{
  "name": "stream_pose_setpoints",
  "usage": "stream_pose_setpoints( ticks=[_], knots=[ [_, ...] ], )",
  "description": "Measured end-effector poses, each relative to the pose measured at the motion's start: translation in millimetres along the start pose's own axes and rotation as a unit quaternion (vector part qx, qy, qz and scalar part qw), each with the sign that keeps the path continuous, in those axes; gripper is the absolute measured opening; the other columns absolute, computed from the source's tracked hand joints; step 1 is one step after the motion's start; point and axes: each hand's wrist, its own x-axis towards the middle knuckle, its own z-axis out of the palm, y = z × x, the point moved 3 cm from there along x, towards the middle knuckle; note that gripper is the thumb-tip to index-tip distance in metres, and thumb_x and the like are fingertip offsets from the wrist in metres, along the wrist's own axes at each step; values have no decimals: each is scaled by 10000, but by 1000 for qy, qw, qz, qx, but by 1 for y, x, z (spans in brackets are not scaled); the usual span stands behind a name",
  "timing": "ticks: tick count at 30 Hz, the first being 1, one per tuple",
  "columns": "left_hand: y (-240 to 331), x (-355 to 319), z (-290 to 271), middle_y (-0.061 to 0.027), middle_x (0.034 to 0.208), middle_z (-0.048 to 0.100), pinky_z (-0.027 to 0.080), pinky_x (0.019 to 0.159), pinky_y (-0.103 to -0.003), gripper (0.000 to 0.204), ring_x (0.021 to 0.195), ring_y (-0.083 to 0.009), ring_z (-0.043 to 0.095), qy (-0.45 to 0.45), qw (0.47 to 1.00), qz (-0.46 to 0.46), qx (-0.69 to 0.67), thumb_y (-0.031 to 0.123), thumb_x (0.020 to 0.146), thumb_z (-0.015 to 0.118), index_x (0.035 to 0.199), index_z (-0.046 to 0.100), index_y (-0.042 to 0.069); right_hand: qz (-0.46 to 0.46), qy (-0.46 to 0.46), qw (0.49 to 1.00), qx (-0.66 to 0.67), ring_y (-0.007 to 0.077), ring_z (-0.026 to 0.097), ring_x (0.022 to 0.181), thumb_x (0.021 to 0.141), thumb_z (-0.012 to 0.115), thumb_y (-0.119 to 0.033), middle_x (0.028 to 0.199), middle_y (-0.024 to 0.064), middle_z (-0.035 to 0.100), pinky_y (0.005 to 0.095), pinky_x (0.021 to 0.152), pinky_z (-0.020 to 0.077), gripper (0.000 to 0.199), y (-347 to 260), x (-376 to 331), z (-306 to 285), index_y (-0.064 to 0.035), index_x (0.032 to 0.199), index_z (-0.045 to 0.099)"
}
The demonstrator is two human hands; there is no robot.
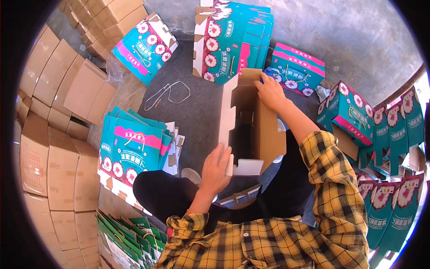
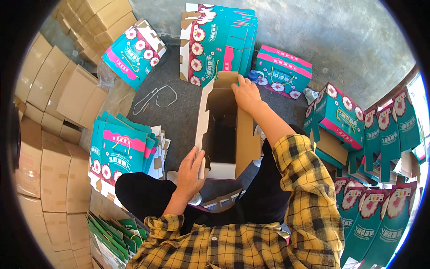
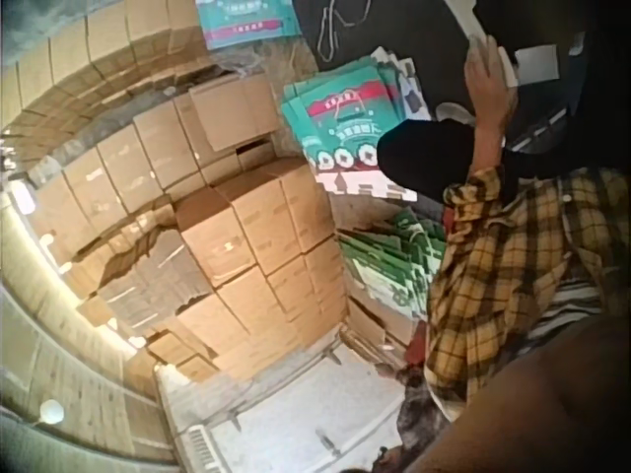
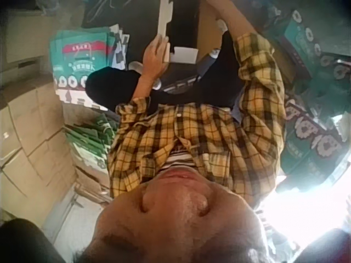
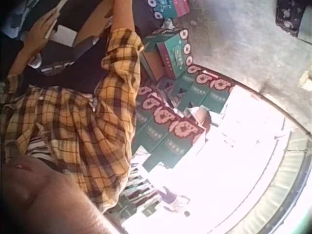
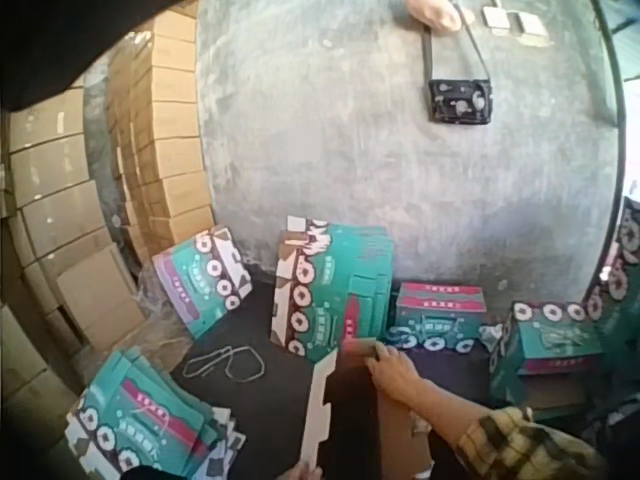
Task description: Folding flat-packed cardboard into gift boxes and stacking them.
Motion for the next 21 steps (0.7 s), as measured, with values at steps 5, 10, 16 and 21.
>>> stream_pose_setpoints(
  ticks=[5, 10, 16, 21],
  knots=[
    [6, 6, 3, -228, 1275, 501, 426, 955, -461, 505, 1144, -389, 516, 40, 999, 35, 11, 193, 751, 723, 1209, 576, 38, 79, 45, 971, 222, 387, 534, 1109, 816, 620, -154, 1240, 227, 499, 454, 938, 455, 327, -1, 11, 11, -9, 1101, 552],
    [14, 12, 0, -223, 1309, 484, 395, 1005, -463, 581, 1198, -396, 483, 1, 998, 49, -25, 227, 702, 757, 1214, 561, 35, 87, 48, 962, 255, 407, 508, 1163, 825, 614, -223, 1300, 240, 479, 437, 982, 431, 480, 25, 7, 23, 2, 1236, 508],
    [12, 8, -4, -226, 1314, 481, 393, 1013, -464, 589, 1206, -401, 479, -12, 999, 34, -29, 239, 695, 762, 1209, 562, 33, 36, 11, 995, 93, 336, 581, 979, 810, 631, -195, 1009, 154, 576, 443, 820, 502, 231, -21, -2, -13, -40, 973, 582],
    [9, 8, -3, -232, 1319, 475, 389, 1019, -473, 610, 1208, -410, 472, -15, 999, 29, -23, 244, 702, 758, 1228, 541, 23, -77, -134, 963, 220, 338, 600, 912, 898, 551, -244, 898, 161, 612, 446, 763, 489, 221, -70, -47, -52, -40, 913, 636]
  ],
)
